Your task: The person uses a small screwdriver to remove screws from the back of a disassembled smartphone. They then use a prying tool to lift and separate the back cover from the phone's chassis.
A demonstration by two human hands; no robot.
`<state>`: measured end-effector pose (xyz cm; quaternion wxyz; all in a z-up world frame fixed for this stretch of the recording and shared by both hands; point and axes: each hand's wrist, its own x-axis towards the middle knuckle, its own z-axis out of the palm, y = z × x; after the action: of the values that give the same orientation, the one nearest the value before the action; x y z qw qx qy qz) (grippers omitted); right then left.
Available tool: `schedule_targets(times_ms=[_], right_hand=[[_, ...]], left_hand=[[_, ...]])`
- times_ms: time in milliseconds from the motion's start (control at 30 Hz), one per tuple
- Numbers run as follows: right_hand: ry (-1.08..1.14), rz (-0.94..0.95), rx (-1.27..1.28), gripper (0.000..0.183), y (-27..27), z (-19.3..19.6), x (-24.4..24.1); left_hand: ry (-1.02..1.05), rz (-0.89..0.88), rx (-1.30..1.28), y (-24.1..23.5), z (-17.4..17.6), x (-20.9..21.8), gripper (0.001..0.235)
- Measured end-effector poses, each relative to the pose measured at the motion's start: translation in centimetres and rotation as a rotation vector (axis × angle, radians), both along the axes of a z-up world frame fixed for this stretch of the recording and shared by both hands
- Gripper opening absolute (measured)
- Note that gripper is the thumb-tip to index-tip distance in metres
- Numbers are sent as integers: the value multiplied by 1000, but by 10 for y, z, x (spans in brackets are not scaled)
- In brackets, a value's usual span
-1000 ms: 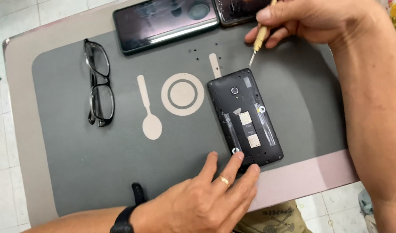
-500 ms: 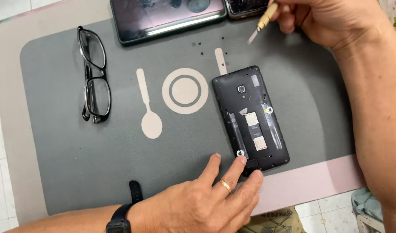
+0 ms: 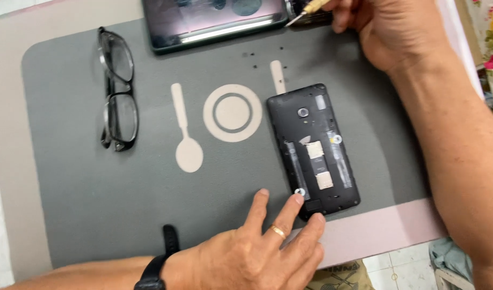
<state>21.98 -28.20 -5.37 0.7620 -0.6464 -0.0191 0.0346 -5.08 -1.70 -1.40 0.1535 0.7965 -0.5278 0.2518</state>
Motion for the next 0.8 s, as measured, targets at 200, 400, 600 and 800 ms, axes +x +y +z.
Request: schedule_targets(times_ms=[200,400,600,800], right_hand=[[-4,-23,-40,20,19,22,-14],[-107,61,-89,15,19,15,-12],[-164,22,-87,20,33,32,-24],[-194,-15,-165,26,38,31,-27]], left_hand=[[-15,-13,126,1,7,3,16],[7,-83,232,4,4,3,21],[-91,21,138,1,-6,-2,25],[-103,27,202,6,-7,-1,24]])
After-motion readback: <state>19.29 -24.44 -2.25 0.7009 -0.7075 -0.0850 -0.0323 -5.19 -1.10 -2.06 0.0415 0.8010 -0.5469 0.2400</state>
